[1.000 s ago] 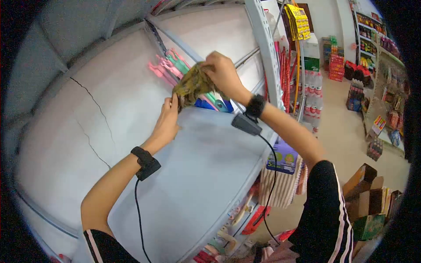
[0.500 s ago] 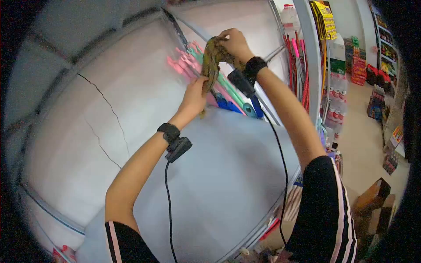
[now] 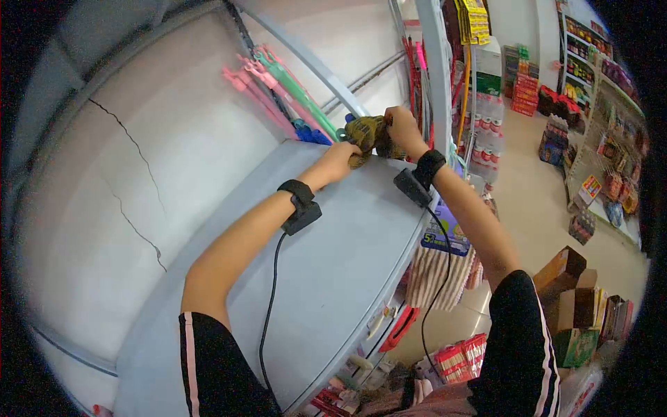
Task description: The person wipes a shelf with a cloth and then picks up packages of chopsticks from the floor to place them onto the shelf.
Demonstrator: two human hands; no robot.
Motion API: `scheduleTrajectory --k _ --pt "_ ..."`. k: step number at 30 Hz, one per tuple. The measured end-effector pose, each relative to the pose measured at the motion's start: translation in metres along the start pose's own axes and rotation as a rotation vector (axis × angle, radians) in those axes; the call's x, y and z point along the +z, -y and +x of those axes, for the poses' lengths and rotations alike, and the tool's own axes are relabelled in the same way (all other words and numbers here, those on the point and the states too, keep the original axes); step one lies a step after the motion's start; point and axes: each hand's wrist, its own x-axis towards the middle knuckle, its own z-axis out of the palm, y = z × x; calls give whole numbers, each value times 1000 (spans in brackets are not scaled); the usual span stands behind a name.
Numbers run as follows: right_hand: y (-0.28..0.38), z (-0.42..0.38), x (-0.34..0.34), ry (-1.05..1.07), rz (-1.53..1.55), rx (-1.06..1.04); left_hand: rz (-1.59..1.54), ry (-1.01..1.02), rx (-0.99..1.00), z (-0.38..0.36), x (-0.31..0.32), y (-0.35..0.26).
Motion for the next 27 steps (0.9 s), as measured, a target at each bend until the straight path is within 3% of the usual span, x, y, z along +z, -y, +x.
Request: scheduleTrajectory --k 5,7,9,11,12,14,16,17,20,22,24,25,27 --pt "6 3 9 -166 163 -13 -16 -182 -42 -7 -1 -4" --pt "17 25 15 -259 204 -137 21 -277 -37 -3 -6 10" --pt "28 53 14 -195 200 -142 135 -598 108 -1 -4 32" --pt "54 77 3 -132 237 -174 153 -575 16 1 -25 32" --pt "56 98 11 -131 217 -286 157 -558 -75 2 -38 32" --pt "69 133 27 -195 245 -301 181 -621 -88 -1 -59 42" --pt "83 168 34 -319 294 -450 341 -758 17 -8 -84 56" --pt "93 180 37 -265 304 -356 396 -736 77 -14 -103 65" --pt "118 221 45 -320 326 -384 448 -608 -71 -31 -170 75" --pt "133 255 59 -417 335 -448 503 -593 -48 -38 -202 85" --pt "153 283 66 -534 172 -564 555 -572 -28 -44 -224 87" --pt "164 300 78 -536 196 -560 613 -569 -55 -48 -233 83" --pt "186 335 105 -575 -93 -476 689 -553 -87 -50 -249 82"
